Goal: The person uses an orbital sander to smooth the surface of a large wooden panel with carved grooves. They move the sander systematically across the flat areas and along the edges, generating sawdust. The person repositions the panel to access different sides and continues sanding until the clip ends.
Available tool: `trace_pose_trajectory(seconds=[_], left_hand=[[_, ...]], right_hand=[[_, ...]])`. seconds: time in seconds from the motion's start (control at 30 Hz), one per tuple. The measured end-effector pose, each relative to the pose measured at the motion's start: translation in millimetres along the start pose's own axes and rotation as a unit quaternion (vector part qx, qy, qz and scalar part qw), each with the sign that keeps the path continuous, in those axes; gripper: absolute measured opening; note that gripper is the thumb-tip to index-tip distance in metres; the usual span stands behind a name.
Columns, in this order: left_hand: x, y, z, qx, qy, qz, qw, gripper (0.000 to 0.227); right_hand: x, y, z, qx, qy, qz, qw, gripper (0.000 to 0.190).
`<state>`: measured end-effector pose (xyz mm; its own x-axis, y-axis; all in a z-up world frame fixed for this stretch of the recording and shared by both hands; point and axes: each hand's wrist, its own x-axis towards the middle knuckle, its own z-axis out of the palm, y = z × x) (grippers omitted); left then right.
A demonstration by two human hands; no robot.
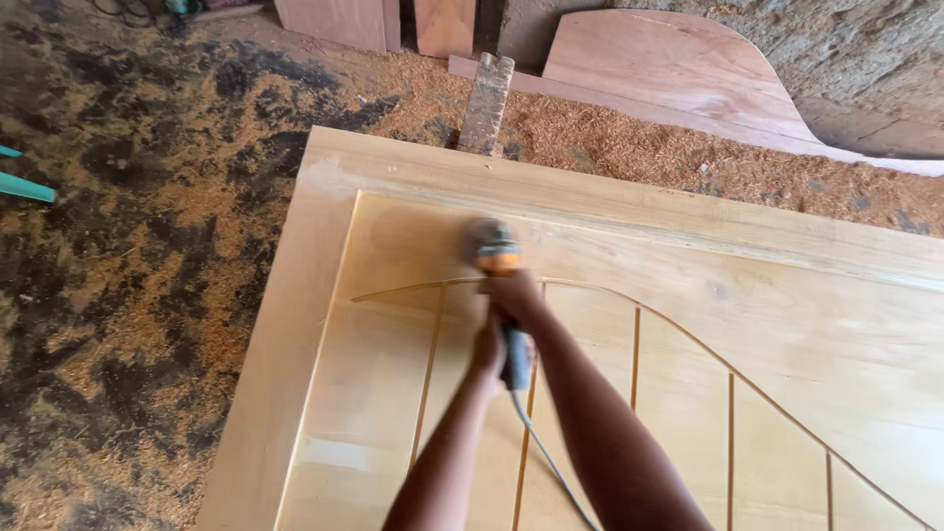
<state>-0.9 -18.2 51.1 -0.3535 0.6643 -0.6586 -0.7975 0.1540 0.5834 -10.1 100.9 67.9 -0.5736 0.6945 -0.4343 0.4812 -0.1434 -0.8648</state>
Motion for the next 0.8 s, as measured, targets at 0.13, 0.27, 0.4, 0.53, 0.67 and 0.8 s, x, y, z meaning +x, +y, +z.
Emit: trace_pose_trajectory(seconds=[0.13,0.27,0.4,0.53,0.67,0.8], left_hand=[[3.8,-58.2,91.2,0.105,-0.089,-0.036,0.99,0.084],[-0.9,-80.0,129.1,0.15,-0.129,-0.044,0.979,0.089],[-3.6,-62.8,97.5,0.122,-0.093,-0.038,0.988,0.086],[-10.9,-32.6,49.3,0.082,-0.067,-0.029,0.994,0.083],[-22.7,-3.6,10.2,0.034,-0.051,-0.017,0.998,0.08],[-28.7,20.5,-27.8,-0.014,-0.04,0.0,0.999,0.077]], right_hand=[[-47.7,41.7,-142.1,0.24,0.048,0.126,0.961,0.022],[-68.2,39.4,-182.1,0.23,0.106,0.192,0.948,0.018],[-55.8,28.3,-136.9,0.218,0.073,0.156,0.961,0.017],[-42.2,15.2,-74.5,0.196,0.042,0.129,0.971,0.018],[-35.9,-1.4,-23.5,0.116,0.027,0.102,0.988,0.018],[-25.5,-18.0,27.2,0.04,0.008,0.077,0.996,0.022]])
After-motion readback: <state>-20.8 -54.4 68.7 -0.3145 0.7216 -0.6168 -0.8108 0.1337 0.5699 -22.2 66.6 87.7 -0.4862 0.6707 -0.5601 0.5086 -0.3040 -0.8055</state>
